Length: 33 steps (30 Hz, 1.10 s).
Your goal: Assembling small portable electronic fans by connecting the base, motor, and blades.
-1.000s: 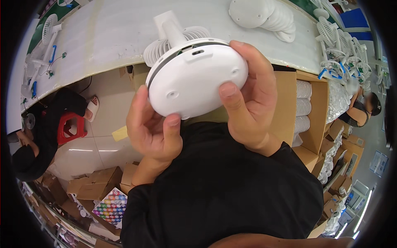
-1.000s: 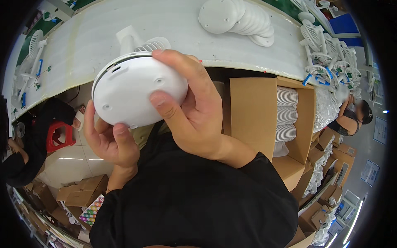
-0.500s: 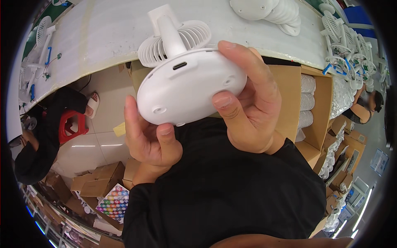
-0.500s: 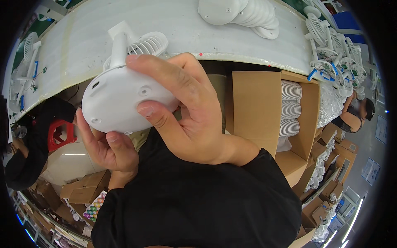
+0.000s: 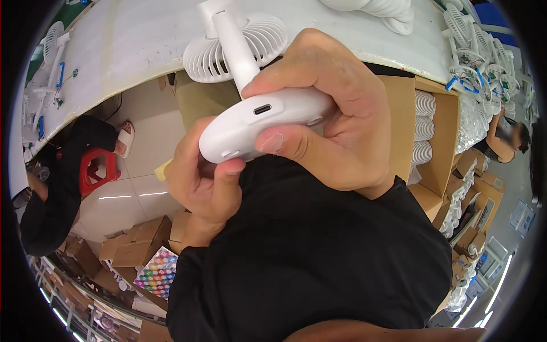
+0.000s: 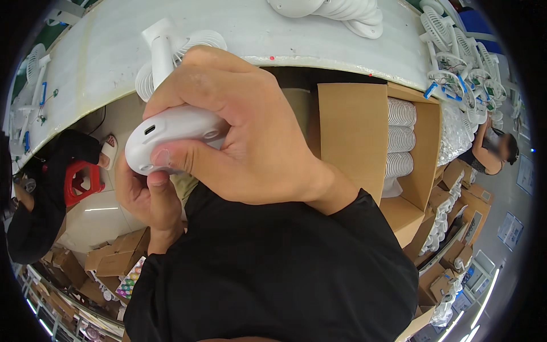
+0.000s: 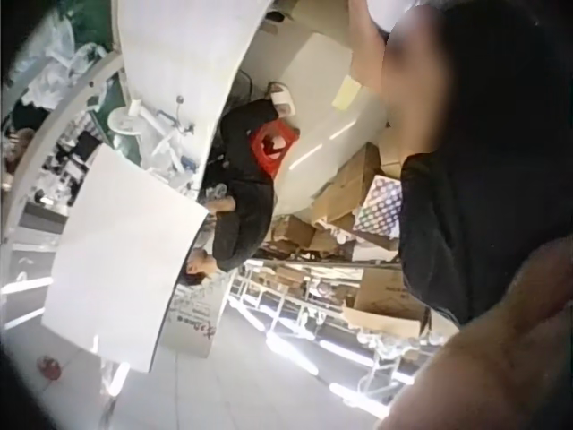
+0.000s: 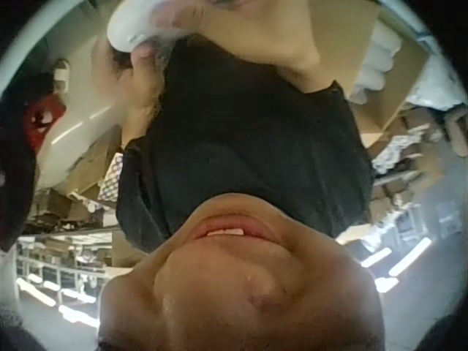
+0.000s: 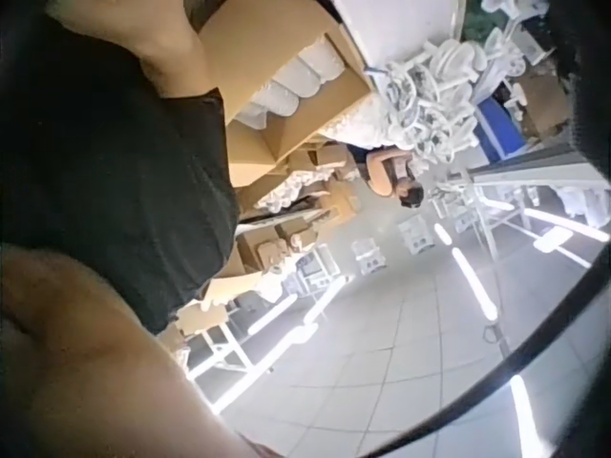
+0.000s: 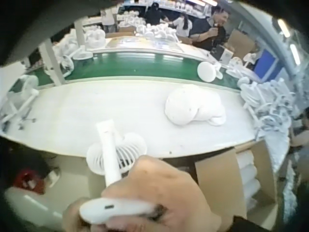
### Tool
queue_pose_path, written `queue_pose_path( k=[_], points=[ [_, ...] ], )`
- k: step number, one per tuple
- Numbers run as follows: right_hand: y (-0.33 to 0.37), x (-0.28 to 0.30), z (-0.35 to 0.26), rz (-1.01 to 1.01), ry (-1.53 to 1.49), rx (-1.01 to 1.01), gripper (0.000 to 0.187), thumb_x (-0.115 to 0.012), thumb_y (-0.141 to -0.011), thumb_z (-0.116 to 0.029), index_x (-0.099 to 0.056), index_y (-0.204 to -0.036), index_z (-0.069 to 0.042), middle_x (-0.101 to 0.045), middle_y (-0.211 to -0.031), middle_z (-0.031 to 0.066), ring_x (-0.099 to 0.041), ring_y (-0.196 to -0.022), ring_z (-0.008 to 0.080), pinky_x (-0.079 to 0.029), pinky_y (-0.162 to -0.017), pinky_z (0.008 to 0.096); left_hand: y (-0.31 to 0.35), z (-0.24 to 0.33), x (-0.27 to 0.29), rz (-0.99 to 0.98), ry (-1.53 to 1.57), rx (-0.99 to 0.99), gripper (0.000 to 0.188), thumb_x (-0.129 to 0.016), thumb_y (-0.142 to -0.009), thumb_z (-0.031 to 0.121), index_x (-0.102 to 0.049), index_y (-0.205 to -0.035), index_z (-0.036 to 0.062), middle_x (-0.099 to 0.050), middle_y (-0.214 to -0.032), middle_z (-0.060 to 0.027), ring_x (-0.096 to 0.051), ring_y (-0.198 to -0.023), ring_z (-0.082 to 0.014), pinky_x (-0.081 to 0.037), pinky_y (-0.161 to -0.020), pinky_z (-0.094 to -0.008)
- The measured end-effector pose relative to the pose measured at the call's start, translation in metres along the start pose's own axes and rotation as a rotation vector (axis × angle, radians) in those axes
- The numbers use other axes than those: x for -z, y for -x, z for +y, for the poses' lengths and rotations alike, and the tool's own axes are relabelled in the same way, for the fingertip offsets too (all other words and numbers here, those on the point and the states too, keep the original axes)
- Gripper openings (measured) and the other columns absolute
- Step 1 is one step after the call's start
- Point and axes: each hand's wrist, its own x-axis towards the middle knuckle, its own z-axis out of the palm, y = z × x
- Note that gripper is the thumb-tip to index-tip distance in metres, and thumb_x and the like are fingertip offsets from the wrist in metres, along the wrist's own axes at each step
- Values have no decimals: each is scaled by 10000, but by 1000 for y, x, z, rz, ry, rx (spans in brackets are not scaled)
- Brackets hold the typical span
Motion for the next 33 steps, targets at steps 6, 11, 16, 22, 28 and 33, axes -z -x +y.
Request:
queue_pose_path(
  k=[6,11,16,22,28,33],
  points=[
    [-1,-12,11,146,80,296,397,-866,-769,-249,-710,-1057,-25,-609,-937,77,-564,-799,169,-444,-690,298,-21,12,-23,202,455,139,470,-472,-1052,431,-591,-1003,-22,-628,-962,-106,-612,-903,-193,-491,-853,-337],
    [11,-38,8,230,-133,213,333,-819,-788,-174,-718,-1092,-84,-553,-1158,112,-494,-1121,239,-444,-910,370,-75,19,-29,289,875,83,357,-327,-1067,252,-440,-776,78,-479,-748,-50,-447,-714,-157,-383,-700,-319],
    [24,-23,-15,-27,-301,-97,487,-674,-928,-246,-569,-1385,-114,-460,-1390,161,-315,-1376,345,-260,-1153,494,-86,33,-36,281,510,-379,413,-371,-1064,314,-469,-774,36,-501,-585,-90,-430,-499,-151,-359,-496,-292],
    [38,-14,-36,-164,-722,-411,697,-658,-974,-223,-331,-1564,-49,-463,-1458,124,-438,-1321,189,-342,-1116,335,-57,53,-47,175,294,-642,370,-445,-1022,216,-513,-725,5,-554,-595,-114,-484,-495,-184,-377,-478,-301],
    [49,-20,-24,-193,-990,-420,780,-724,-942,-222,-302,-1572,-37,-454,-1476,104,-423,-1351,187,-326,-1142,340,-48,50,-45,68,58,-796,284,-515,-958,144,-565,-712,12,-592,-639,-105,-509,-526,-217,-391,-499,-344],
    [51,-47,-18,-6,-1025,-255,922,-781,-891,-248,-226,-1586,-6,-420,-1494,120,-428,-1346,196,-340,-1136,343,-52,52,-35,267,322,-188,467,-278,-1073,348,-545,-890,12,-531,-682,-70,-486,-656,-144,-401,-658,-266]
  ],
)
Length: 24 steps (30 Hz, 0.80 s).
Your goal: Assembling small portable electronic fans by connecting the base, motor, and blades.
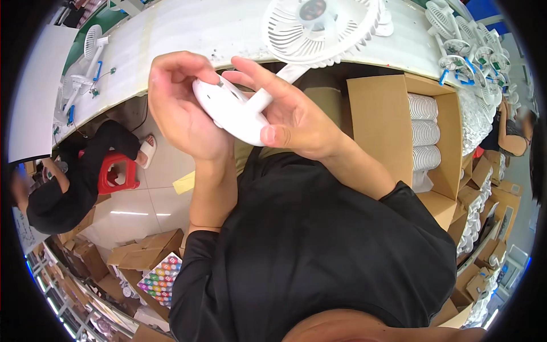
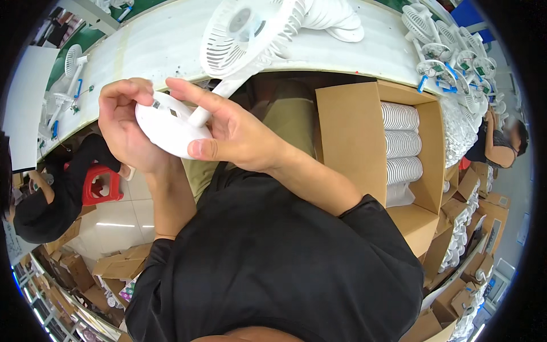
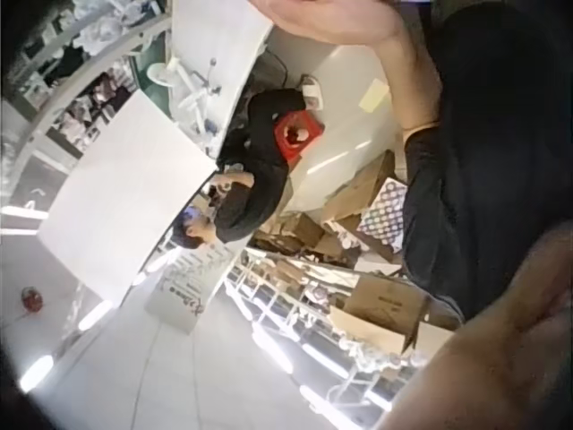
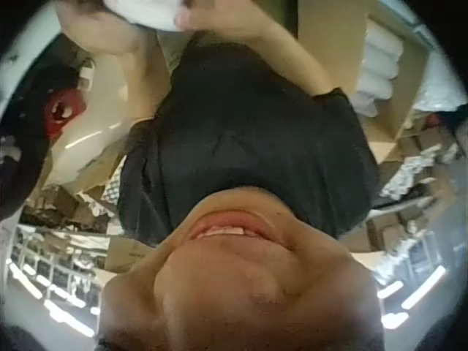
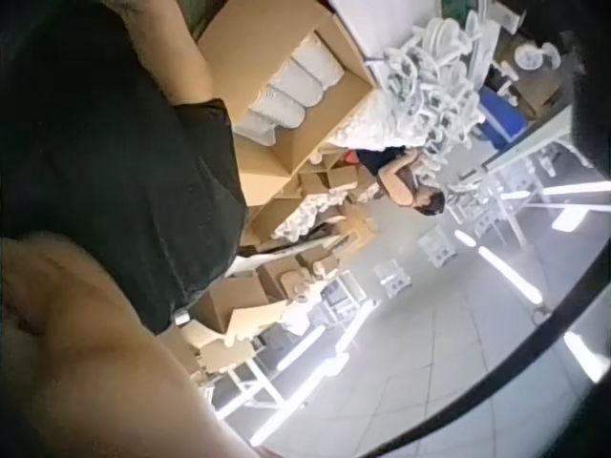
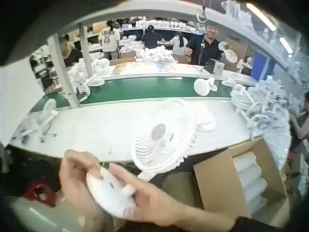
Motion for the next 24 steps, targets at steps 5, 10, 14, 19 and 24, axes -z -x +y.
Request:
queue_pose_path(
  k=[5,10,14,19,24],
  points=[
    [6,1,-11,-23,11,-266,961,-797,-861,-301,-230,-1586,-26,-442,-1447,144,-440,-1327,214,-361,-1116,352,3,2,6,-196,67,-85,444,-320,-1067,316,-514,-788,31,-490,-625,-59,-430,-597,-128,-354,-578,-272],
    [3,5,-8,-79,72,-234,1010,-810,-837,-325,-201,-1591,-40,-412,-1470,140,-405,-1369,228,-344,-1132,368,10,2,-1,-248,64,-157,452,-355,-1070,312,-499,-741,38,-464,-590,-50,-407,-566,-118,-324,-536,-266],
    [6,0,-1,20,47,-212,982,-803,-845,-333,-221,-1587,-57,-400,-1480,133,-395,-1376,226,-323,-1147,370,7,1,-2,-293,110,-76,477,-348,-1087,356,-492,-754,47,-459,-586,-34,-386,-542,-99,-305,-522,-250],
    [10,-1,-4,51,52,-228,915,-787,-860,-287,-258,-1573,-64,-447,-1437,130,-424,-1354,221,-330,-1144,369,24,9,0,-359,-123,-155,469,-276,-1104,403,-476,-834,75,-371,-532,-1,-375,-575,-113,-316,-585,-239],
    [9,1,-5,46,137,-188,928,-810,-851,-295,-270,-1568,-62,-457,-1424,129,-449,-1326,206,-361,-1121,361,21,12,-1,-311,-190,-190,510,-281,-1102,430,-507,-848,50,-456,-577,-19,-386,-529,-85,-306,-523,-226]
  ],
)
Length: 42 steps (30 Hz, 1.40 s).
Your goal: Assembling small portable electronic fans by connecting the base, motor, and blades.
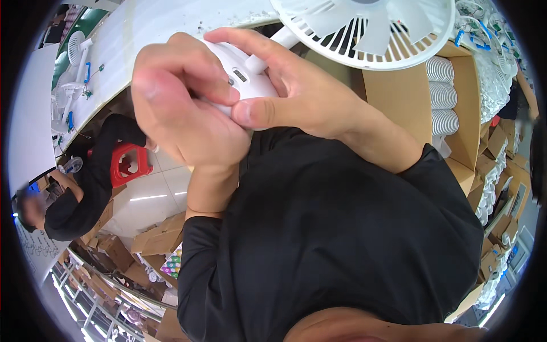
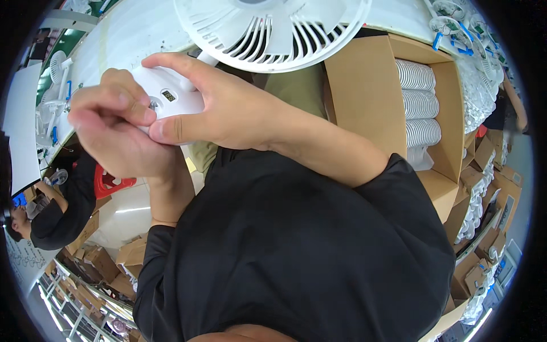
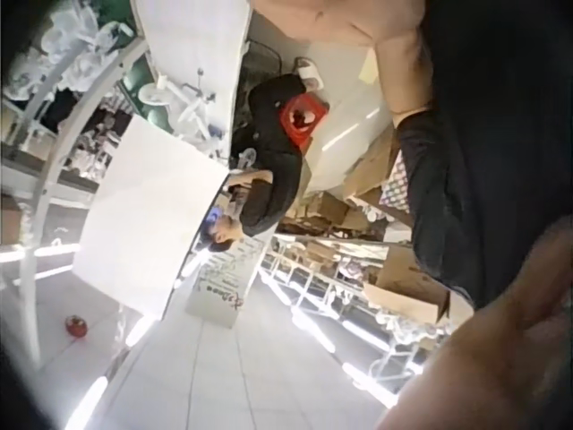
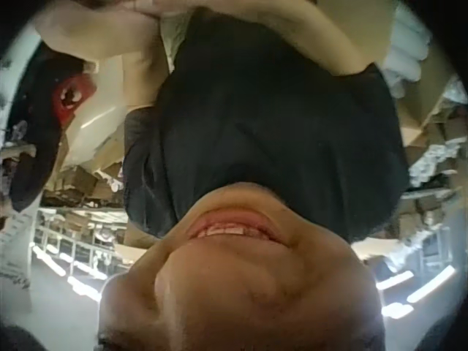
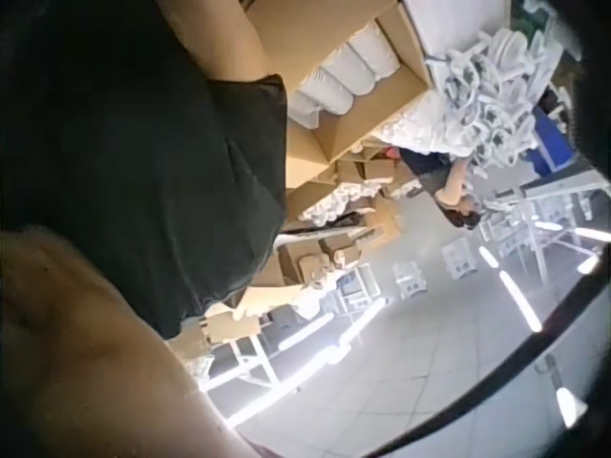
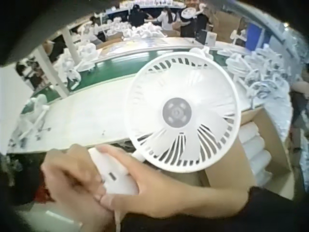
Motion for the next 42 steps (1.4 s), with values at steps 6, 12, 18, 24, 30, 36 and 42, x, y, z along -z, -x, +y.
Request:
queue_pose_path(
  k=[6,12,18,24,30,36,42],
  points=[
    [-6,-10,14,-59,-211,126,1095,-836,-809,-342,-135,-1605,-72,-309,-1534,145,-326,-1446,253,-275,-1182,388,-17,-15,5,172,341,300,538,-254,-1103,400,-520,-842,11,-505,-630,-64,-478,-610,-143,-389,-584,-283],
    [-1,-8,10,-92,-254,-90,1119,-834,-790,-280,-103,-1607,-55,-355,-1508,153,-350,-1427,250,-283,-1175,379,-2,-10,15,-32,341,189,495,-314,-1089,345,-506,-762,27,-471,-602,-56,-404,-567,-127,-332,-547,-280],
    [3,-7,3,-132,-69,-36,1123,-840,-800,-345,-113,-1600,-40,-379,-1476,157,-411,-1368,241,-366,-1117,359,5,-10,5,12,343,-4,499,-326,-1085,351,-490,-733,37,-469,-589,-52,-398,-562,-133,-332,-539,-287],
    [1,-13,15,-115,-114,65,1192,-824,-821,-346,24,-1619,-91,-265,-1556,170,-302,-1450,276,-300,-1157,387,-7,-1,14,-45,346,320,561,-253,-1090,416,-522,-790,26,-513,-607,-65,-468,-578,-146,-453,-599,-275],
    [6,-9,10,-95,-153,34,1181,-804,-823,-328,33,-1625,-99,-242,-1578,160,-274,-1465,276,-229,-1187,386,2,6,14,-88,374,259,593,-258,-1081,457,-567,-849,7,-497,-571,-48,-464,-545,-131,-501,-675,-323],
    [1,6,5,-166,293,322,1128,-781,-853,-318,-2,-1607,-6,-273,-1565,242,-260,-1469,326,-239,-1181,372,5,10,2,-104,227,134,629,-261,-1062,538,-561,-935,0,-562,-746,-76,-507,-690,-156,-450,-792,-329],
    [-1,8,3,-213,534,560,1142,-766,-845,-371,1,-1602,4,-63,-1628,306,-76,-1529,450,-172,-1205,464,-8,-2,1,-133,638,181,588,-235,-1079,471,-550,-1053,-25,-602,-751,-106,-525,-652,-158,-418,-628,-291]
  ],
)
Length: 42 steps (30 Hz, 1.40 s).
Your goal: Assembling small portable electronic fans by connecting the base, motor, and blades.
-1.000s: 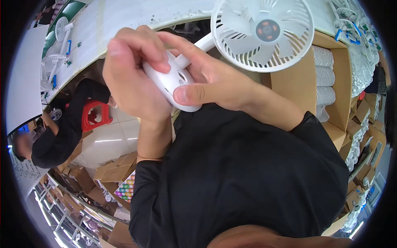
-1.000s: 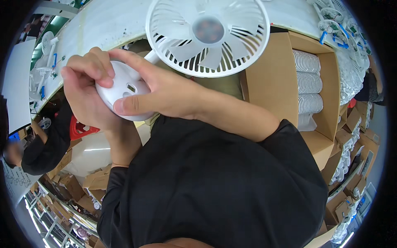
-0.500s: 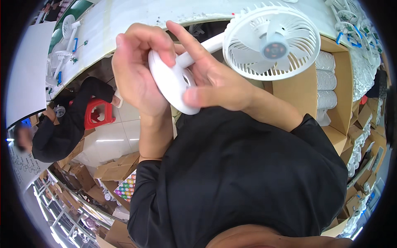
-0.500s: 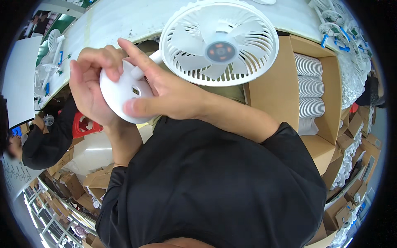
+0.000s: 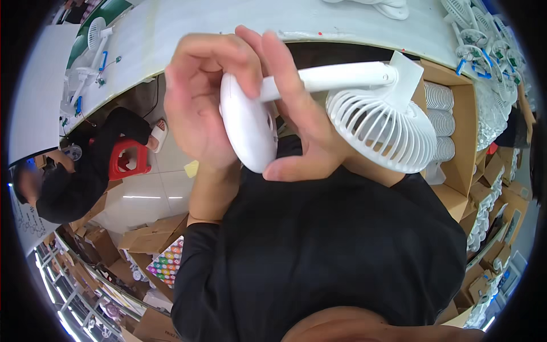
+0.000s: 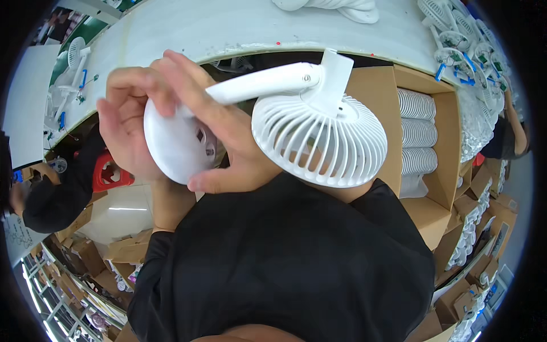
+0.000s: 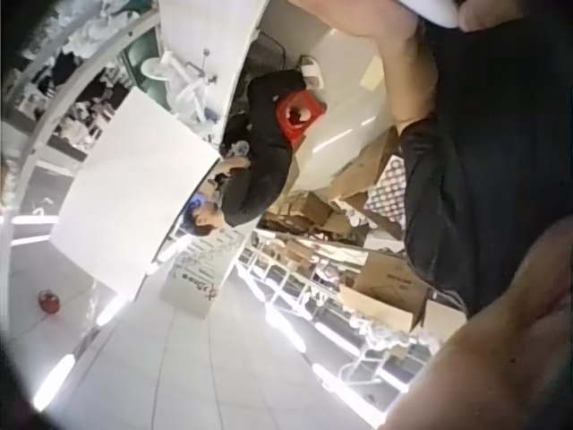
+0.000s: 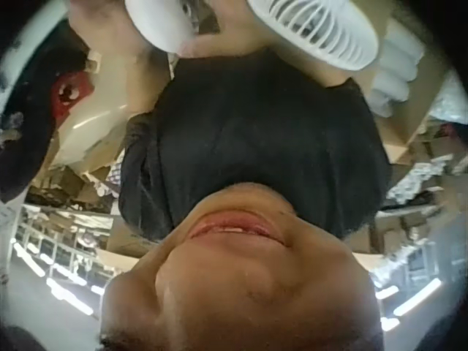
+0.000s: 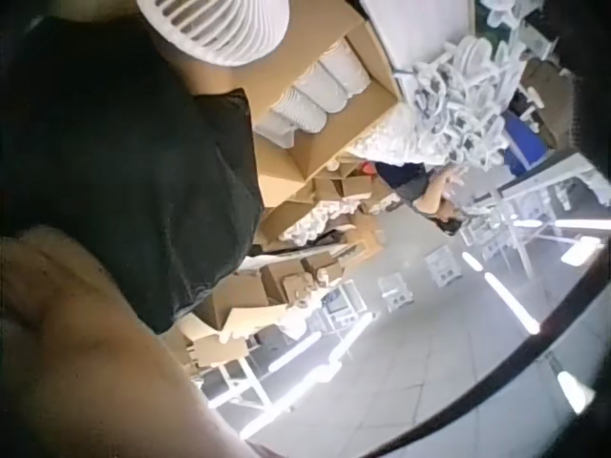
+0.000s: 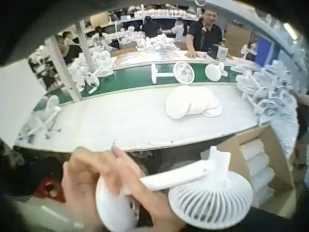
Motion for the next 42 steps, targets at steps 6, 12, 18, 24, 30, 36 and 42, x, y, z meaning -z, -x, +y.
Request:
queue_pose_path(
  k=[6,12,18,24,30,36,42],
  points=[
    [-8,-4,10,-28,66,275,1041,-684,-898,-410,-40,-1605,3,-58,-1617,336,-76,-1523,479,-167,-1196,522,4,7,-1,-25,-128,-199,476,-250,-1094,379,-490,-1172,-24,-543,-632,-78,-473,-576,-146,-404,-595,-297],
    [-3,-12,5,-41,-93,120,959,-633,-943,-393,-62,-1605,1,-82,-1615,325,-48,-1530,452,-123,-1203,520,8,17,-4,-3,-227,-207,457,-322,-1098,367,-535,-1103,-38,-529,-629,-67,-471,-549,-127,-410,-571,-282],
    [-17,-6,-2,-50,17,-81,880,-601,-973,-384,-119,-1601,1,-46,-1644,274,-18,-1542,391,-73,-1219,468,2,9,-7,220,-206,-104,358,-366,-1094,317,-517,-940,31,-445,-578,-25,-442,-556,-110,-406,-590,-271],
    [-26,1,20,-12,335,-239,755,-700,-808,-64,-402,-1500,-24,-517,-1427,243,-509,-1320,376,-407,-1100,428,-5,-31,42,653,-121,18,296,-349,-1082,239,-500,-933,33,-450,-606,-30,-456,-588,-144,-407,-608,-290],
    [-69,52,87,252,626,-140,452,-701,-791,-30,-633,-1237,-13,-687,-1126,227,-653,-1057,423,-526,-907,425,-39,-72,115,593,-536,-5,193,-446,-1036,153,-553,-932,30,-533,-802,-36,-506,-774,-139,-425,-756,-284],
    [-189,158,173,306,903,-152,437,-738,-782,-66,-656,-1211,-65,-697,-1105,215,-646,-1056,412,-511,-908,463,-42,-124,147,306,-1490,52,85,-585,-887,143,-659,-890,102,-636,-839,-116,-616,-761,-312,-491,-665,-422],
    [-257,281,220,453,1261,-322,562,-576,-786,24,-616,-1320,-146,-684,-1161,180,-643,-1117,385,-518,-940,460,-37,-139,139,289,-1672,-83,67,-599,-816,131,-661,-801,112,-592,-790,-74,-592,-724,-304,-462,-616,-449]
  ],
)
